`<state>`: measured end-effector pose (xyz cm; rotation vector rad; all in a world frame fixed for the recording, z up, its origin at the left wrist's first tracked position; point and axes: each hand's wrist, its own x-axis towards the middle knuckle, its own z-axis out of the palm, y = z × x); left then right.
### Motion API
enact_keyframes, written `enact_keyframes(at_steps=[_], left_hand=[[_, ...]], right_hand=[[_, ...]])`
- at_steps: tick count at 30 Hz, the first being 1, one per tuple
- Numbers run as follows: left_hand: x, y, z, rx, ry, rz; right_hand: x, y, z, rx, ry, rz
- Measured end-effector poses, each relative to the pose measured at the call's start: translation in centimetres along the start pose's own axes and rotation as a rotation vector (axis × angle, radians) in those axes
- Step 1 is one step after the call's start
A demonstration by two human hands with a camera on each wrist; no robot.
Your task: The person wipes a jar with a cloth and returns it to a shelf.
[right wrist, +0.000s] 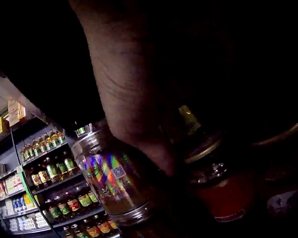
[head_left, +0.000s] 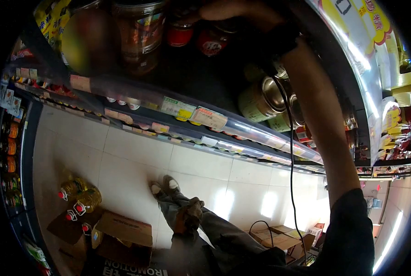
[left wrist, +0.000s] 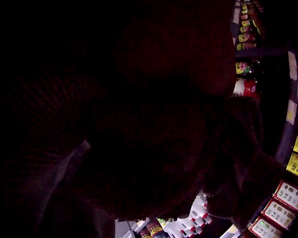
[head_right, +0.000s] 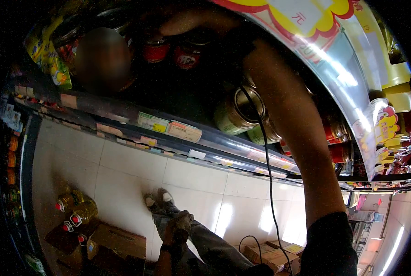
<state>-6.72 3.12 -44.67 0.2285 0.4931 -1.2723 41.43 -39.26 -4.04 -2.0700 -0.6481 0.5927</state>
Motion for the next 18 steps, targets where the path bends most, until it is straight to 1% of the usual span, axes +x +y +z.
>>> enact_keyframes(at_steps=[1,3,4,6,7,9,10,11,12,13,14,15,16,18], left_hand=[[-0.1,0.1,1.0,0.002,-0.002,0.001],[-0.8,0.8,4.4,0.027,0.097,0.070],[-0.6,0.8,3.0,0.031,0.098,0.069],[0.2,-0.1,-2.2,-0.011,0.032,-0.046],[0.5,-0.3,-2.7,-0.011,0.034,-0.046],[0.9,-0.8,-3.7,-0.119,0.022,-0.044],[0.2,-0.8,-2.0,-0.124,0.024,-0.043],[-1.1,-0.4,2.1,-0.078,0.132,0.010],[-1.7,-0.1,4.4,-0.030,0.239,0.063],[-1.7,-0.1,4.4,-0.033,0.239,0.065],[-1.9,0.2,4.1,0.074,0.216,0.069],[-2.2,0.5,4.2,0.182,0.194,0.073],[-2.2,0.5,4.5,0.185,0.198,0.075],[-2.0,0.5,5.1,0.020,0.103,0.101]], right_hand=[[0.2,-1.6,1.2,-0.003,0.001,-0.001],[0.1,-6.2,4.9,-0.264,0.443,0.022],[-0.1,-6.6,4.8,-0.264,0.447,0.022],[-0.8,-6.5,4.0,-0.341,0.370,0.074],[-1.1,-6.5,3.7,-0.378,0.329,0.099],[-1.3,-6.2,3.2,-0.450,0.241,0.146],[-1.2,-6.2,3.2,-0.485,0.195,0.170],[-0.8,-6.2,3.2,-0.483,0.189,0.169],[-0.1,-6.3,3.3,-0.551,0.197,0.217],[0.5,-6.4,3.3,-0.621,0.208,0.266],[0.7,-6.6,3.4,-0.689,0.222,0.317],[0.7,-6.3,3.5,-0.687,0.237,0.296],[0.8,-5.8,3.3,-0.655,0.252,0.259],[0.8,-5.3,3.1,-0.586,0.274,0.190]])
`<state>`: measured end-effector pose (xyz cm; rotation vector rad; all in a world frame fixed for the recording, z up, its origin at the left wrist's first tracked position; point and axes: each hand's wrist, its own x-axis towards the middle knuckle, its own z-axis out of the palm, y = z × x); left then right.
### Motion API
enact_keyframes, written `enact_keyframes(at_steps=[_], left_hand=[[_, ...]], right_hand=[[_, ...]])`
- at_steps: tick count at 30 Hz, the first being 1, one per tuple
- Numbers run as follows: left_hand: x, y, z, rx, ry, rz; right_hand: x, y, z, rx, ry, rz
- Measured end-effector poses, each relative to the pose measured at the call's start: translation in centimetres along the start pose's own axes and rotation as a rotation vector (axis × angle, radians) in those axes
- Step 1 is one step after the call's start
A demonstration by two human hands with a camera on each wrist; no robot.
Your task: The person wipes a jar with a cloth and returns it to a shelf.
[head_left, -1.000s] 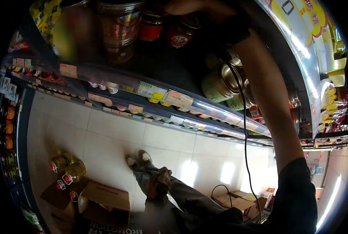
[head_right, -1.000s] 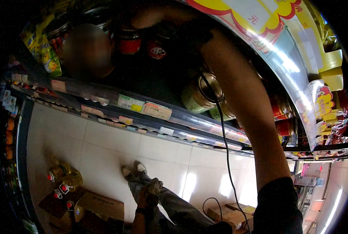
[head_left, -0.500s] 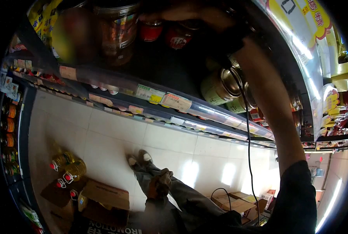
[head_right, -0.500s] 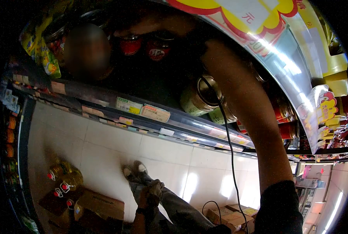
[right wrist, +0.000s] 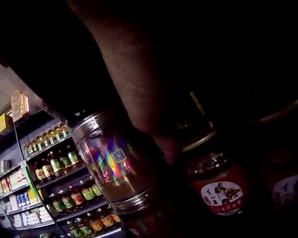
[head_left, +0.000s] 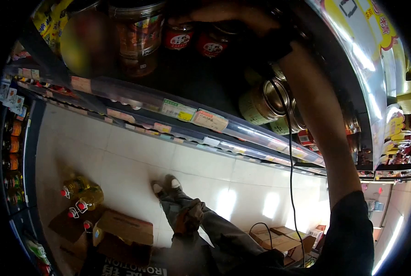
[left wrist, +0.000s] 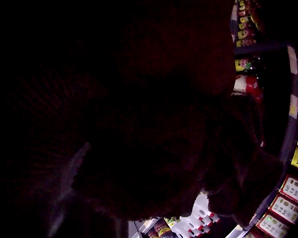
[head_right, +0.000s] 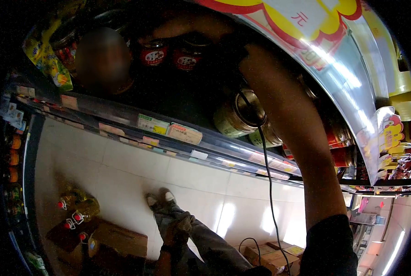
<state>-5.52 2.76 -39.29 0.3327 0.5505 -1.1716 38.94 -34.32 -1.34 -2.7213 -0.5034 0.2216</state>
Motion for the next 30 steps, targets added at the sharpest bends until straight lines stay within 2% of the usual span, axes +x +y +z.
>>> enact_keyframes(at_steps=[11,13,15,16,18,19,20,21,22,24,25,26,27,28,30], left_hand=[[0.1,-0.6,-6.4,0.178,0.175,-0.157],[0.4,-0.5,-5.9,0.196,0.211,-0.199],[1.5,-0.7,-5.1,0.107,-0.017,-0.067],[1.4,-0.9,-4.8,0.106,-0.021,-0.064],[-0.9,0.9,1.7,0.210,0.228,-0.038],[-0.7,0.8,1.2,0.190,0.204,-0.045],[0.1,0.0,-1.6,0.156,0.154,-0.056],[1.2,-1.0,-5.4,0.127,0.102,-0.071],[2.1,-2.1,-9.0,0.107,0.067,-0.073],[3.7,-3.5,-13.9,0.072,0.004,-0.073],[3.0,-2.8,-11.5,0.075,0.003,-0.069],[1.2,-0.9,-5.0,0.056,0.009,-0.058],[0.2,0.0,-1.4,0.036,0.015,-0.049],[0.5,-0.4,-2.4,0.036,0.013,-0.047],[1.6,-1.4,-5.7,0.037,-0.001,-0.077]], right_hand=[[-0.5,0.3,1.5,0.196,0.126,-0.088],[-0.5,0.4,1.6,0.208,0.124,-0.096],[-0.6,0.5,1.7,0.258,0.138,-0.113],[-0.7,0.5,1.7,0.290,0.154,-0.115],[-0.3,1.3,1.7,0.332,0.162,-0.111],[0.1,1.8,1.1,0.085,0.023,-0.047],[0.3,2.3,0.7,-0.161,-0.116,0.018],[0.0,2.4,1.6,0.115,0.015,-0.156],[-0.5,2.5,2.6,0.117,0.015,-0.154],[-1.9,0.2,4.3,0.063,0.488,-0.187],[-1.8,-0.2,3.6,0.062,0.491,-0.190],[-1.6,-0.9,2.5,-0.164,0.315,-0.020],[-1.6,-1.1,1.9,-0.386,0.133,0.152],[-1.7,-0.8,1.9,-0.387,0.133,0.150],[-1.9,-0.1,2.2,0.269,0.163,-0.226]])
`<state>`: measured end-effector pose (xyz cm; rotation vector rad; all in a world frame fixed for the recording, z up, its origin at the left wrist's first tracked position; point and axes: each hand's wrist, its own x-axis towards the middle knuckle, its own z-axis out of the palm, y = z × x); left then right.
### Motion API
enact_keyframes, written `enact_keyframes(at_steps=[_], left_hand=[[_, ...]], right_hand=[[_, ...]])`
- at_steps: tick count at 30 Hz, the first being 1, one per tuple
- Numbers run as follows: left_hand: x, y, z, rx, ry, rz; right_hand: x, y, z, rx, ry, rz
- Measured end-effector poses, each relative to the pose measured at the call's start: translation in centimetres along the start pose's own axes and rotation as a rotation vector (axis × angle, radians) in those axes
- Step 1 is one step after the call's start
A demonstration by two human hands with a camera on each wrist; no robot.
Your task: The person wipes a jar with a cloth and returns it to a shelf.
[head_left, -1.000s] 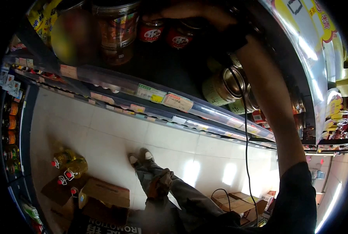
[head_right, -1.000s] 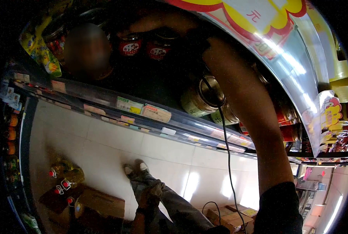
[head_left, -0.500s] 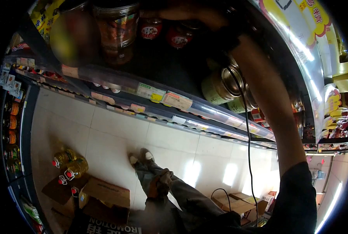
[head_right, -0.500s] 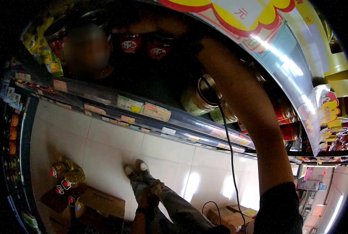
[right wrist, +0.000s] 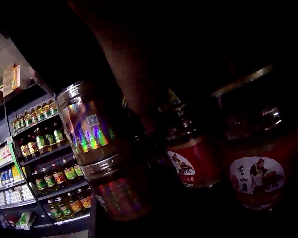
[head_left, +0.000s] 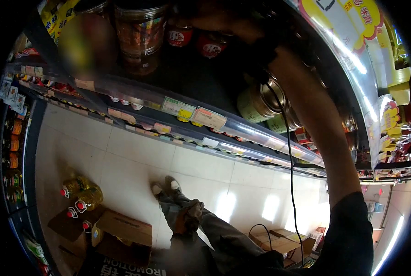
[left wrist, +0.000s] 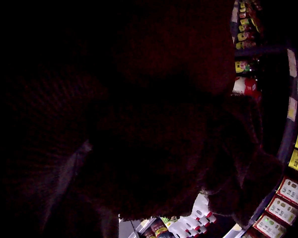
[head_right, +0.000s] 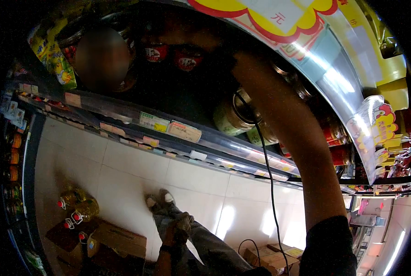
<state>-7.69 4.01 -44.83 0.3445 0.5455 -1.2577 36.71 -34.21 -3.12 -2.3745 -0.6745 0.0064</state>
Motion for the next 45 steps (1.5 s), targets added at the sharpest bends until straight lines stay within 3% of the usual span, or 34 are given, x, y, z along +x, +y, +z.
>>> enact_keyframes(at_steps=[4,6,9,13,16,18,20,24,27,29,30,31,32,34,35,36,38,40,42,43,44,45], left_hand=[[0.2,0.0,-1.1,0.100,-0.004,0.008],[-0.1,-0.4,-2.1,-0.005,0.011,-0.028],[0.2,-0.7,-5.3,0.094,0.094,-0.063],[0.6,-0.2,-3.4,0.005,-0.024,-0.019],[0.4,-0.7,-4.2,-0.120,-0.078,-0.123],[-1.6,0.9,0.2,-0.021,-0.017,-0.091],[-0.6,-0.3,-2.7,-0.043,-0.004,-0.079],[-1.7,0.8,1.0,0.046,0.125,-0.045],[-1.1,0.7,5.4,0.257,0.020,-0.026],[2.3,-1.4,-3.9,0.075,-0.015,-0.135],[4.0,-2.4,-8.3,-0.013,-0.026,-0.191],[0.1,0.1,2.4,0.037,0.204,-0.067],[-0.4,0.3,2.8,0.051,0.196,-0.103],[-0.3,1.6,2.5,0.207,0.075,-0.115],[0.9,1.1,-1.7,0.408,0.181,-0.108],[0.6,1.5,-1.3,0.411,0.179,-0.117],[-0.2,2.2,-0.9,0.108,0.149,-0.213],[0.0,2.5,-1.4,0.049,0.136,-0.256],[0.0,2.7,-1.0,0.090,0.190,-0.278],[0.0,2.7,-1.0,0.096,0.190,-0.284],[0.1,2.5,-1.7,0.256,0.238,-0.196],[0.2,2.3,-2.5,0.414,0.286,-0.103]], right_hand=[[-2.4,-1.8,0.0,-0.119,0.196,0.027],[-3.4,-3.2,0.5,-0.196,0.329,0.046],[-5.2,-4.9,-0.1,-0.290,0.398,0.103],[-5.9,-5.3,-0.8,-0.381,0.424,0.151],[-6.2,-5.1,-0.8,-0.448,0.417,0.172],[-6.4,-5.1,-0.8,-0.498,0.413,0.190],[-6.8,-5.3,-0.8,-0.552,0.409,0.210],[-8.7,-7.3,-0.1,-0.699,0.396,0.229],[-11.4,-10.3,2.3,-0.856,0.374,0.225],[-13.3,-13.3,4.3,-0.922,0.354,0.233],[-14.2,-15.7,5.5,-0.899,0.346,0.267],[-14.9,-19.1,6.2,-0.763,0.344,0.373],[-16.5,-20.6,6.5,-0.647,0.321,0.398],[-20.6,-22.8,6.1,-0.687,0.354,0.466],[-23.1,-23.1,5.8,-0.723,0.393,0.549],[-25.7,-23.3,5.5,-0.751,0.434,0.629],[-29.3,-24.0,4.3,-0.888,0.552,0.769],[-32.4,-23.7,3.0,-0.955,0.650,0.849],[-34.6,-23.2,1.5,-1.126,0.665,0.770],[-35.1,-22.8,1.5,-0.992,0.806,0.859],[-35.5,-22.4,1.0,-0.997,0.810,0.866],[-35.9,-21.8,0.3,-1.182,0.700,0.820]])
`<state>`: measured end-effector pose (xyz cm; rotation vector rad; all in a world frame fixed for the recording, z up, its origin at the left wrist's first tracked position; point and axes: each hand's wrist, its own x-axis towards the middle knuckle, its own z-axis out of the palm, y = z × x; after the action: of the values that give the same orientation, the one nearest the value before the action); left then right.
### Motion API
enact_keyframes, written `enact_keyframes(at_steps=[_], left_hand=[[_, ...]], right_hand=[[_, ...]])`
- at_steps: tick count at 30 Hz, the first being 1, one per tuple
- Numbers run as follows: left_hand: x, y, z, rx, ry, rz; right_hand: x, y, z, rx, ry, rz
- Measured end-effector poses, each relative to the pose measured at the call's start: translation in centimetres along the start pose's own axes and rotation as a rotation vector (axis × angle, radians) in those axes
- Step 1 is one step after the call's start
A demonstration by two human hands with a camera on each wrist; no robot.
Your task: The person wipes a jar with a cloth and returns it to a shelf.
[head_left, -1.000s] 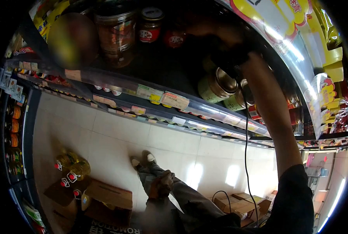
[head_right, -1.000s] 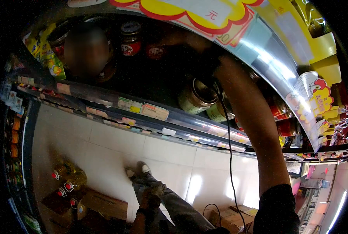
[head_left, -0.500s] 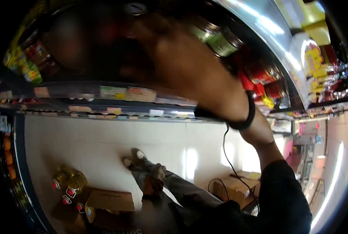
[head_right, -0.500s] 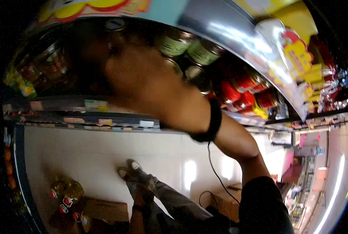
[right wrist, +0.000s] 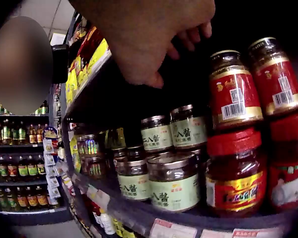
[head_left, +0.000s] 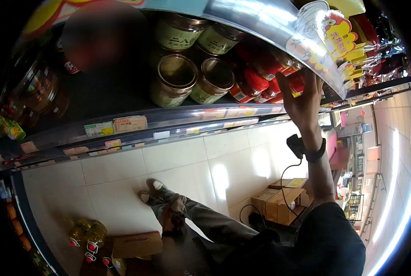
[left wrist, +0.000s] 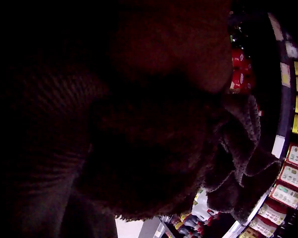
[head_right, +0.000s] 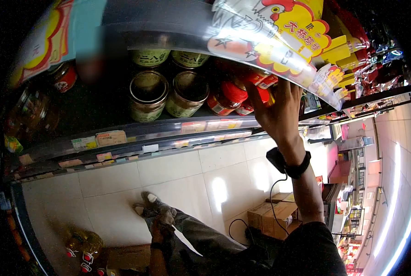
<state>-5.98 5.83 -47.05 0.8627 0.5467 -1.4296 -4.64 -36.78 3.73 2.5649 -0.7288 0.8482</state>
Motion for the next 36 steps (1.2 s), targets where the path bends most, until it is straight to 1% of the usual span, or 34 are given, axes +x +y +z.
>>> enact_keyframes(at_steps=[1,2,3,5,6,7,9,10,11,12,13,14,15,16,17,18,19,20,21,22,23,24,25,26,27,29,30,31,32,33,34,35,36], left_hand=[[0.8,-0.6,-1.2,0.006,0.001,0.000],[2.1,-1.4,-2.7,0.021,-0.034,-0.025],[3.1,-1.8,-3.8,0.036,-0.070,-0.047],[4.2,-2.4,-5.0,0.027,-0.102,-0.029],[4.4,-2.5,-5.3,0.017,-0.132,-0.015],[3.6,-1.9,-4.4,0.016,-0.129,-0.016],[2.2,-1.3,-3.8,-0.038,-0.078,-0.083],[2.2,-1.3,-3.9,-0.039,-0.075,-0.084],[3.0,-2.2,-5.7,0.047,-0.035,-0.067],[3.1,-2.2,-6.3,0.128,0.009,-0.042],[3.1,-2.4,-6.8,0.118,0.025,-0.024],[2.7,-2.5,-6.7,0.073,0.035,-0.013],[2.5,-2.4,-6.3,0.028,0.035,-0.008],[2.7,-2.1,-5.6,0.020,0.026,-0.003],[2.8,-1.9,-4.9,0.004,-0.023,-0.035],[2.4,-1.6,-4.4,-0.012,-0.066,-0.068],[2.0,-1.2,-4.1,-0.024,-0.102,-0.097],[1.6,-0.5,-3.2,-0.098,-0.093,-0.123],[0.9,0.0,-2.5,-0.103,-0.087,-0.117],[-1.8,2.9,1.6,-0.072,-0.166,-0.035],[-3.3,4.6,3.9,-0.040,-0.246,0.047],[-3.5,4.6,3.8,-0.046,-0.241,0.051],[-3.7,4.6,3.6,0.030,-0.107,0.011],[-3.9,4.5,3.3,0.107,0.028,-0.032],[-4.2,4.5,3.2,0.102,0.036,-0.032],[-4.1,4.4,3.3,0.055,-0.087,0.101],[-3.4,3.6,2.4,0.049,-0.084,0.102],[-2.1,2.1,0.7,0.091,-0.019,0.101],[-0.9,1.0,-0.6,0.132,0.045,0.101],[-0.3,0.8,-1.1,0.125,0.048,0.104],[0.1,0.5,-1.8,0.067,0.042,0.047],[0.4,0.1,-2.3,0.009,0.036,-0.008],[0.1,0.4,-1.9,0.005,0.037,-0.008]], right_hand=[[0.5,0.8,0.5,-0.152,0.022,-0.124],[1.1,1.5,0.8,-0.138,-0.049,-0.098],[1.5,2.3,1.2,-0.135,-0.046,-0.096],[2.2,4.1,1.9,0.013,-0.206,0.010],[2.5,5.1,2.6,-0.062,-0.173,-0.042],[2.6,5.6,2.9,-0.061,-0.176,-0.042],[2.4,6.7,3.2,-0.002,-0.228,-0.078],[1.9,8.9,3.6,-0.069,-0.235,-0.177],[1.3,10.2,3.3,-0.063,-0.235,-0.178],[1.0,11.2,3.2,-0.284,-0.240,-0.341],[0.8,12.3,3.5,-0.498,-0.234,-0.503],[0.1,13.9,4.4,-0.626,-0.325,-0.465],[0.6,13.0,4.7,-0.717,-0.282,-0.468],[0.9,12.2,4.6,-0.552,-0.201,-0.428],[1.3,11.6,4.2,-0.391,-0.126,-0.388],[1.2,12.2,4.5,-0.521,-0.108,-0.430],[1.0,12.7,4.6,-0.519,-0.106,-0.434],[1.0,12.6,4.9,-0.238,-0.176,-0.229],[0.9,12.5,5.2,0.045,-0.245,-0.023],[1.5,9.9,4.4,0.185,-0.251,0.098],[1.3,9.2,4.3,0.191,-0.253,0.091],[1.2,8.7,4.3,0.057,-0.181,-0.030],[1.3,7.3,4.2,-0.074,-0.107,-0.152],[1.8,5.7,3.5,0.138,-0.207,0.078],[1.9,4.8,3.4,0.145,-0.212,0.077],[1.8,3.7,3.4,0.221,-0.184,0.126],[1.5,3.4,3.9,0.284,-0.123,0.091],[1.3,3.0,4.0,0.286,-0.128,0.086],[1.3,2.6,4.2,0.298,-0.082,0.076],[1.3,2.2,4.4,0.311,-0.034,0.065],[1.5,1.5,4.2,0.404,-0.094,0.073],[1.8,0.8,4.3,0.408,-0.097,0.068],[2.0,0.0,4.5,0.438,-0.079,0.023]])
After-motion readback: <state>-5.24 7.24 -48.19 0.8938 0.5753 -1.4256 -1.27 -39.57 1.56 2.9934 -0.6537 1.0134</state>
